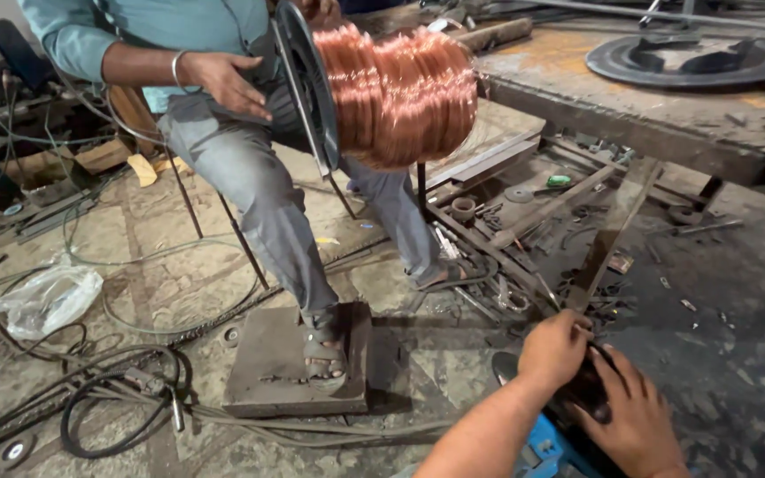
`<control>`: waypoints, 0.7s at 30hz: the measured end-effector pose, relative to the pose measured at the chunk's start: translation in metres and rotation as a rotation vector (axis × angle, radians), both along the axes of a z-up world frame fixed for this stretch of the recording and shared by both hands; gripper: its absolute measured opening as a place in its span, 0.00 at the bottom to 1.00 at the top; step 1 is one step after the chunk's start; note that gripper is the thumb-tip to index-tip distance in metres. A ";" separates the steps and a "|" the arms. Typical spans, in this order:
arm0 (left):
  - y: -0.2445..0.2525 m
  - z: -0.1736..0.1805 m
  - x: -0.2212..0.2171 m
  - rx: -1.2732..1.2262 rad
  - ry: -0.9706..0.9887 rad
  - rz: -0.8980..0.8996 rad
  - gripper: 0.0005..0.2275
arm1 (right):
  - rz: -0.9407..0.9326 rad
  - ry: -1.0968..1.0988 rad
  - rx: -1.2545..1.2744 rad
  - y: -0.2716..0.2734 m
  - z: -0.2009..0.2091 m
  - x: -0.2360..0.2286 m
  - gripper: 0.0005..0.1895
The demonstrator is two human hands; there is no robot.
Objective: Winding copper wire onto a spool and managing the spool mechanism in a manufacturing environment.
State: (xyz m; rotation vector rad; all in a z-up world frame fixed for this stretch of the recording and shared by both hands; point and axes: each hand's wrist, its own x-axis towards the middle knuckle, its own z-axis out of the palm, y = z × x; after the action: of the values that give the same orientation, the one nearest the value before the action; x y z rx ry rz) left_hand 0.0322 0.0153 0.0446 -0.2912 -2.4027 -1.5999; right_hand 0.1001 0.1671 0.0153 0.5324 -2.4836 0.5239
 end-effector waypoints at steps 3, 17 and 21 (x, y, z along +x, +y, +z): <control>0.004 0.008 0.005 0.031 -0.096 -0.008 0.09 | -0.063 -0.037 0.024 0.005 -0.005 0.010 0.46; -0.014 -0.010 -0.010 0.004 -0.027 -0.059 0.09 | -0.019 0.044 -0.008 0.002 0.007 0.025 0.43; -0.011 -0.010 -0.008 -0.038 0.006 -0.026 0.08 | -0.037 0.027 -0.003 0.002 0.005 0.023 0.42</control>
State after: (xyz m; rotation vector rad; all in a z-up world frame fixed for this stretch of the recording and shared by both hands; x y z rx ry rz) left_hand 0.0240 0.0040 0.0348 -0.3349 -2.4369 -1.5631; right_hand 0.1231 0.1688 0.0206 0.4887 -2.4620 0.5033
